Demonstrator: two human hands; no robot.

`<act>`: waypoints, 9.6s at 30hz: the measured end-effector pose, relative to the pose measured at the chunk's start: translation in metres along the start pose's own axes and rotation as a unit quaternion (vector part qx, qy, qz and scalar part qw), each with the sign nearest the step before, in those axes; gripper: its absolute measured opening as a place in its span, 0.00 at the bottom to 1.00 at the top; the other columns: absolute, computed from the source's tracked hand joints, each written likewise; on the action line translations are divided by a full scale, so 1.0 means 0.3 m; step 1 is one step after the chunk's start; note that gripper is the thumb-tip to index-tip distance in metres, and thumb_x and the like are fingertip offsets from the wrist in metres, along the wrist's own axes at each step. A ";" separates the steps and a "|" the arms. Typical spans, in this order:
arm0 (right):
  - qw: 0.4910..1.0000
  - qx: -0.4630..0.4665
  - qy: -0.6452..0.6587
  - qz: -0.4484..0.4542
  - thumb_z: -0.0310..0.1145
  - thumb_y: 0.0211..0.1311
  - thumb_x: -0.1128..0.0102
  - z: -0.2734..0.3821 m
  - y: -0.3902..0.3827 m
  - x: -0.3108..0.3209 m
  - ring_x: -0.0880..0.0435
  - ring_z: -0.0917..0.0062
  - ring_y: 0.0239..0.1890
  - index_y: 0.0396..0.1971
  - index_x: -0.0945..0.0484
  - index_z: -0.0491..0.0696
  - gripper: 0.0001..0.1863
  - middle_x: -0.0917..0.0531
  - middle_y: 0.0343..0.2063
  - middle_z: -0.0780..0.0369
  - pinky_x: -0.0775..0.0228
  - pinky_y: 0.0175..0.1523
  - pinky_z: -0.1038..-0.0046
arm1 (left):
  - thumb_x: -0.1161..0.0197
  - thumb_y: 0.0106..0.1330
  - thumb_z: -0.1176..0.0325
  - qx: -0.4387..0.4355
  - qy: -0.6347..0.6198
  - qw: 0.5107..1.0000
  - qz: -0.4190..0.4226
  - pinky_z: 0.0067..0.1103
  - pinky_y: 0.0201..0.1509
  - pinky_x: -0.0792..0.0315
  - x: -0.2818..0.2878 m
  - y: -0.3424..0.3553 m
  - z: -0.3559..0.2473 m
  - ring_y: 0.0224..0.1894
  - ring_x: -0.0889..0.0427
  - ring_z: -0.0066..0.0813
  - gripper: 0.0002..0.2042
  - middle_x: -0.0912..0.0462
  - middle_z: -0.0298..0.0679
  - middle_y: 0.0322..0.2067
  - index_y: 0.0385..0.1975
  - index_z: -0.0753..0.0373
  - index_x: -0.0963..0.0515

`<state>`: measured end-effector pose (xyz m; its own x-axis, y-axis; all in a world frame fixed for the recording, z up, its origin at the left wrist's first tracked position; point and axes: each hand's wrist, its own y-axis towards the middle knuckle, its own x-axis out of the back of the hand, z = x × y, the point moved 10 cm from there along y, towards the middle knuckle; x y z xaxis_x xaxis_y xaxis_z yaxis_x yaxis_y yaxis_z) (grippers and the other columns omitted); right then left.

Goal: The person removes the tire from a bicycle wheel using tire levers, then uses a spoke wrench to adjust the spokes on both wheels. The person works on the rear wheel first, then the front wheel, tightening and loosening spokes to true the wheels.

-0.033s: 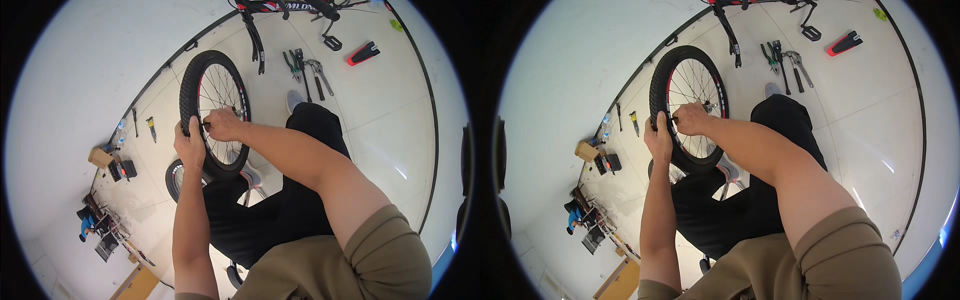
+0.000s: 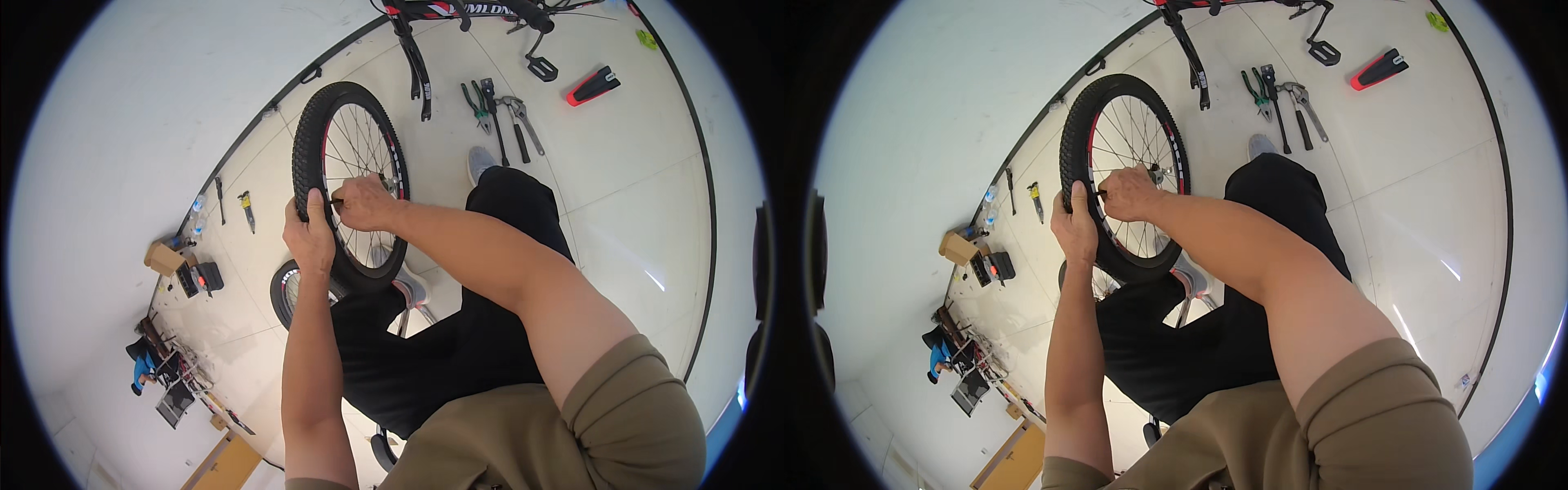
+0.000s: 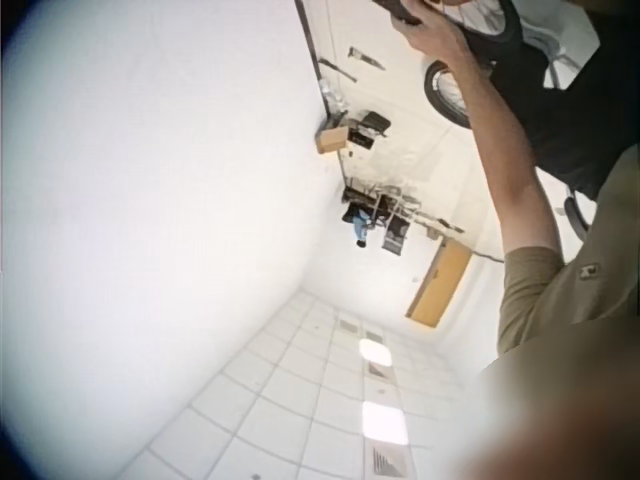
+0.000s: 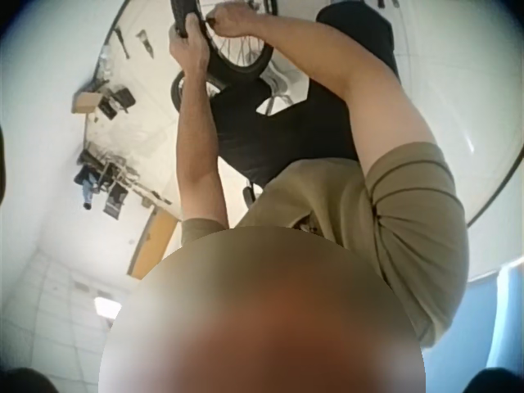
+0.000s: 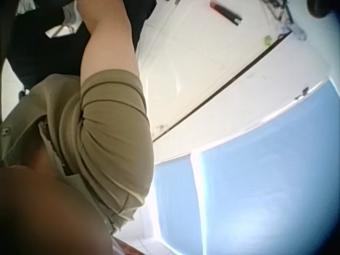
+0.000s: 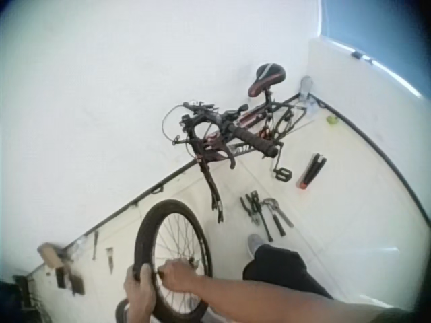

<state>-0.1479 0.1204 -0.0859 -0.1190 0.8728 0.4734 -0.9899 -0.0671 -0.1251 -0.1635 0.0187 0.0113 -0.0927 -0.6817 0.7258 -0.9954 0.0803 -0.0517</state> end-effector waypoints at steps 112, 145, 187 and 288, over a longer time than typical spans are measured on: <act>0.989 -0.032 -0.007 0.143 0.32 0.63 0.45 0.097 -0.078 0.003 0.13 0.54 0.48 0.40 0.16 0.39 0.14 0.14 0.43 0.46 0.22 0.54 0.56 | 0.45 0.74 0.51 0.062 0.136 0.987 -0.052 0.35 0.43 0.24 0.089 0.048 0.065 0.33 0.16 0.44 0.25 0.14 0.53 0.29 0.41 0.74 0.17; 0.953 -0.045 0.149 0.259 0.32 0.60 0.48 0.042 -0.081 -0.117 0.15 0.50 0.43 0.37 0.17 0.34 0.17 0.15 0.36 0.39 0.25 0.52 0.57 | 0.48 0.77 0.48 0.113 0.015 0.987 -0.111 0.25 0.37 0.31 0.090 -0.178 0.086 0.30 0.27 0.24 0.27 0.21 0.36 0.25 0.35 0.72 0.19; 0.972 0.035 -0.013 0.230 0.26 0.53 0.42 0.120 -0.106 -0.067 0.14 0.54 0.47 0.39 0.17 0.36 0.14 0.14 0.40 0.44 0.21 0.52 0.58 | 0.51 0.79 0.48 0.185 -0.021 0.975 -0.124 0.27 0.49 0.29 0.112 -0.315 0.233 0.41 0.23 0.32 0.26 0.19 0.44 0.37 0.46 0.72 0.25; 0.927 -0.236 0.287 -0.045 0.39 0.56 0.43 -0.114 0.037 0.151 0.17 0.49 0.51 0.44 0.21 0.37 0.22 0.16 0.44 0.42 0.26 0.57 0.57 | 0.34 0.69 0.49 0.071 0.097 0.991 -0.055 0.32 0.48 0.23 0.068 -0.010 0.050 0.40 0.14 0.41 0.28 0.13 0.51 0.38 0.55 0.70 0.22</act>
<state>-0.1615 0.1758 -0.0956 0.1581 0.9871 -0.0248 -0.8335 0.1199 -0.5393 -0.1629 -0.0064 0.0160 0.0091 -0.5276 0.8494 -0.9937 -0.1000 -0.0515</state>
